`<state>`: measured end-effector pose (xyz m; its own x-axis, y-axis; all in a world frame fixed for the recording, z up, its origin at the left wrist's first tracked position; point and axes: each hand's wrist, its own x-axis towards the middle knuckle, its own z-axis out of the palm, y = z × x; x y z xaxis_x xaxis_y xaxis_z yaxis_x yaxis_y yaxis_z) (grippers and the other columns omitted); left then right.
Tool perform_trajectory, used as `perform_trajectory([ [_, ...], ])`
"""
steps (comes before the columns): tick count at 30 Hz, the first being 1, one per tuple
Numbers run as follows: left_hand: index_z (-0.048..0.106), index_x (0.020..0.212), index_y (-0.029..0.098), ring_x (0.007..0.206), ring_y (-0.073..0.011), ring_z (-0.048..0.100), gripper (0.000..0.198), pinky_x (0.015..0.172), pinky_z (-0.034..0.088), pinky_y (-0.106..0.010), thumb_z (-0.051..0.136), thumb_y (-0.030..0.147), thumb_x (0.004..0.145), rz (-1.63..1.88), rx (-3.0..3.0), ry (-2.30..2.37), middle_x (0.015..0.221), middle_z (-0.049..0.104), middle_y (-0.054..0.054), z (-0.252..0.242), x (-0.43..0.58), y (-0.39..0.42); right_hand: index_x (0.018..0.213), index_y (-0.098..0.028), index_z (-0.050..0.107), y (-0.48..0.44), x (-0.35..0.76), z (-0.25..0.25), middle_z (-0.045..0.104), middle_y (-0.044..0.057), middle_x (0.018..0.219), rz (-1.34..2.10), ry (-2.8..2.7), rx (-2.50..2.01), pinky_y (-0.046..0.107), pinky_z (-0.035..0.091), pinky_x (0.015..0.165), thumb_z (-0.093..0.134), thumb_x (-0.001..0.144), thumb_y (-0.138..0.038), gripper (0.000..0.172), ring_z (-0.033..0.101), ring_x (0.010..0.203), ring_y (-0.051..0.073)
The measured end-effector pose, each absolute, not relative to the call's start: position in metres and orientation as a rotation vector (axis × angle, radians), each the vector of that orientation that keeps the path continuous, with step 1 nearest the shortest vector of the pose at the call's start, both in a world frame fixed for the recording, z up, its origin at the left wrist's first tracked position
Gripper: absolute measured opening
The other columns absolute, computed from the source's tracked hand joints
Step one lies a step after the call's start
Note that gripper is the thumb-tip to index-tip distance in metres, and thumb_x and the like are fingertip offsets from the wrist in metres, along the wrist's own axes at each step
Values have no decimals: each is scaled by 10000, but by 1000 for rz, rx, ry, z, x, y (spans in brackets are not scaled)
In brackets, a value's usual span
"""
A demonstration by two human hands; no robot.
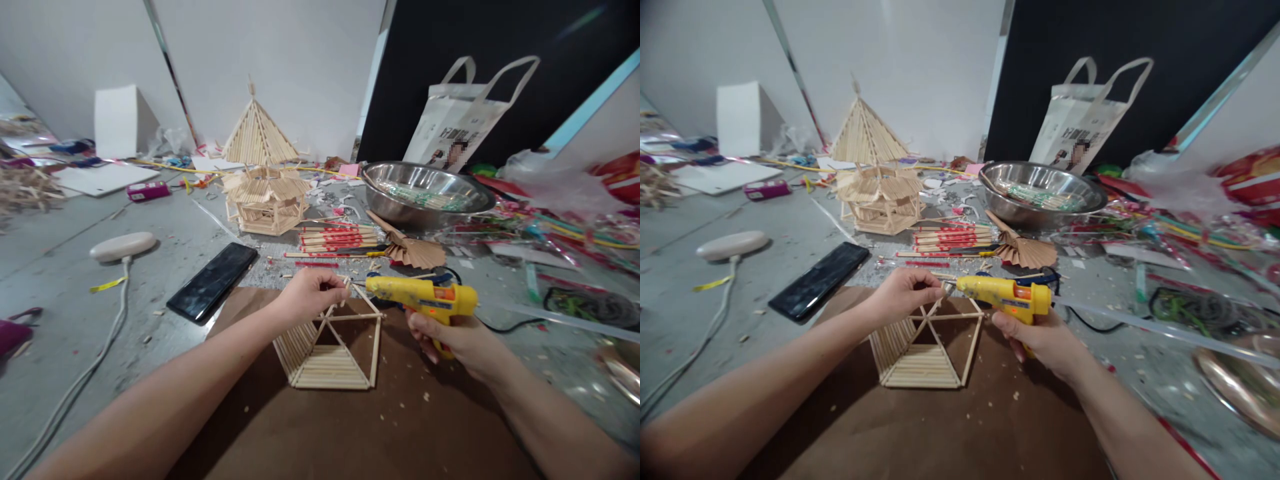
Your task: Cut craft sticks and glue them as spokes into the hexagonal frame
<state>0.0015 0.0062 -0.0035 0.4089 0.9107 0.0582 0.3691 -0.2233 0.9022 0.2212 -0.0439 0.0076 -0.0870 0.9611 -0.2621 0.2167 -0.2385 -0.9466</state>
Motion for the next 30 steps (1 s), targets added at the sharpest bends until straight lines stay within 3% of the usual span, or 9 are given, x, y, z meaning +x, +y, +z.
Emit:
perform_trajectory([
  [16,571,657,123,508,-56,412,191,485,329,-176,509,302,679,803,1761,1091,558,515,14,-3,0,8,664,-167,484,-42,222,8,432,-48,472,1388,-1377,-1516,182,298,304,612,550,-472,349,361,339,46],
  [22,586,666,126,547,-66,444,210,528,348,-183,517,323,669,658,1870,1113,594,545,9,10,-7,12,707,-185,459,-32,236,15,464,-40,569,1213,-1302,-1447,208,301,351,577,630,-393,251,397,362,55],
  [25,598,666,126,559,-65,454,214,543,352,-178,519,325,668,540,1958,1064,606,559,7,17,-11,12,678,-186,462,-21,254,19,476,-29,516,1088,-1294,-1489,225,308,404,532,681,-340,170,421,392,76],
  [27,604,677,127,539,-62,448,220,522,345,-174,516,329,669,457,1992,1044,594,561,7,20,-13,11,644,-181,463,-13,264,19,456,-25,444,982,-1291,-1609,226,306,418,521,686,-339,174,419,403,86],
  [30,613,696,131,521,-63,446,218,494,329,-170,513,322,664,322,2053,1039,583,566,7,22,-14,9,705,-172,497,-5,276,16,500,-3,494,857,-1315,-1722,222,320,451,508,685,-405,234,443,456,94],
])
